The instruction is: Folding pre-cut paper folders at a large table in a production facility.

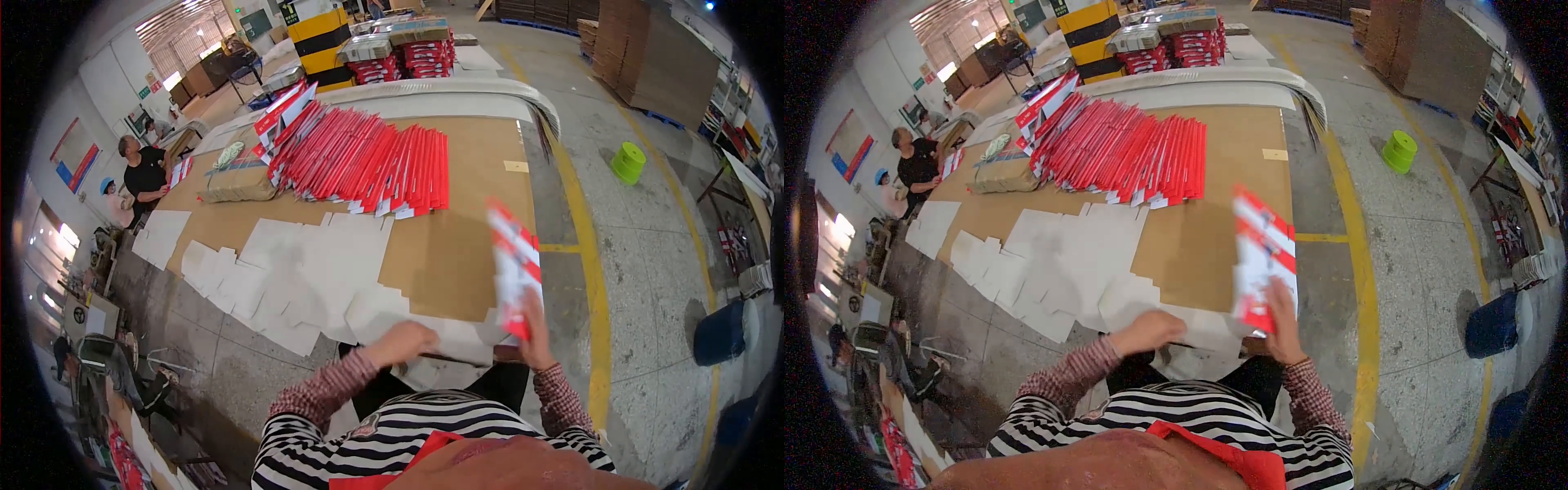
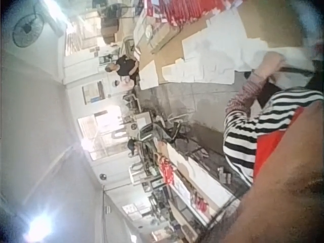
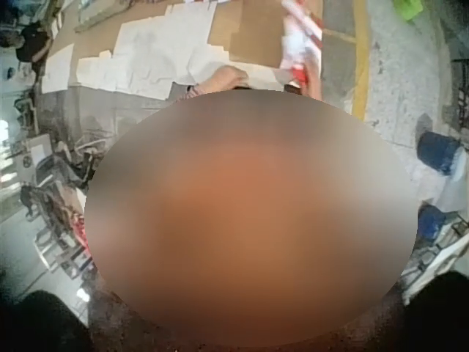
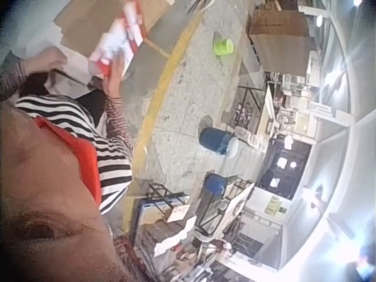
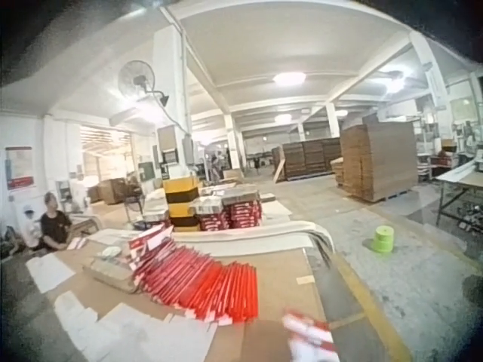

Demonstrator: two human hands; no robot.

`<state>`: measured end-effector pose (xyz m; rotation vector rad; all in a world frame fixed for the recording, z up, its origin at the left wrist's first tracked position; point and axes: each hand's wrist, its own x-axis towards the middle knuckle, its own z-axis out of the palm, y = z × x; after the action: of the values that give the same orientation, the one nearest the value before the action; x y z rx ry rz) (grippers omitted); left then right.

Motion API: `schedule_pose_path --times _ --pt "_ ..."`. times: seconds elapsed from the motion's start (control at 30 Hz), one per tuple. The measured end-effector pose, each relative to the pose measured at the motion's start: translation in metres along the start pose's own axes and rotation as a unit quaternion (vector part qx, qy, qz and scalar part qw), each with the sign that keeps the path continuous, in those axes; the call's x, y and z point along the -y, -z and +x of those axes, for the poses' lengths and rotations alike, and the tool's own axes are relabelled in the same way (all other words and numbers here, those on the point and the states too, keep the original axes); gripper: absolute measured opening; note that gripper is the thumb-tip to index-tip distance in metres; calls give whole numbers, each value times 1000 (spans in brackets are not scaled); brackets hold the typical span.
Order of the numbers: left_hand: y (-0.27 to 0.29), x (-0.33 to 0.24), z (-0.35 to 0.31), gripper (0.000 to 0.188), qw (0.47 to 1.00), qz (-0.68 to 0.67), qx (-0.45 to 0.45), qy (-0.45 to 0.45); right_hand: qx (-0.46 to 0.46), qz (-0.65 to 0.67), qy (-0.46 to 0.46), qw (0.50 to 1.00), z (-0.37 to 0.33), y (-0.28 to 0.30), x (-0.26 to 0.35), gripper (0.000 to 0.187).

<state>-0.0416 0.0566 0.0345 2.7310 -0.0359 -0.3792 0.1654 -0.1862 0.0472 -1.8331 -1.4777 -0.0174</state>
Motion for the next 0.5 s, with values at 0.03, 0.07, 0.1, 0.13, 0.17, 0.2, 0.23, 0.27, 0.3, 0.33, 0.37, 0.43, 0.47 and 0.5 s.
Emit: schedule_pose_path --times 0.03,0.07,0.1,0.13,0.17,0.2,0.23,0.27,0.3,0.33,0.37,0.43,0.47,0.5 --pt "28 -6 4 27 996 -56 -56 27 -147 35 -38 988 -6 3 0 72" --pt "49 1 9 23 997 -76 -20 -7 -175 81 -36 981 -5 4 3 68" --pt "55 14 24 24 994 -105 18 -35 -171 83 -35 981 -2 1 4 68" --pt "47 29 41 26 988 -133 56 -64 -49 -7 -21 999 3 -4 5 69" --pt "29 47 54 26 988 -134 54 -59 73 -96 -6 993 10 -8 6 71" --pt "11 68 67 27 979 -175 53 -90 147 -84 15 985 20 -14 13 76" --pt "2 79 76 29 967 -214 54 -124 146 -86 15 985 18 -22 10 76" --pt "4 82 77 29 967 -211 57 -132 159 -109 13 981 11 -32 0 76" --pt "8 88 65 29 958 -277 11 -80 171 -130 16 977 11 -35 -1 77" --pt "12 94 48 30 940 -339 -35 -25 98 -107 31 989 8 -36 0 59" --pt "18 96 28 31 913 -399 -83 31 93 -107 33 989 4 -37 -4 59" --pt "36 77 -6 25 898 -412 -45 147 85 -28 -46 995 -9 -37 -15 37" --pt "16 80 -23 26 897 -395 -89 177 34 -19 15 999 -3 -43 -12 23" --pt "-7 81 -37 28 893 -379 -130 203 32 -12 19 999 2 -49 -13 23"
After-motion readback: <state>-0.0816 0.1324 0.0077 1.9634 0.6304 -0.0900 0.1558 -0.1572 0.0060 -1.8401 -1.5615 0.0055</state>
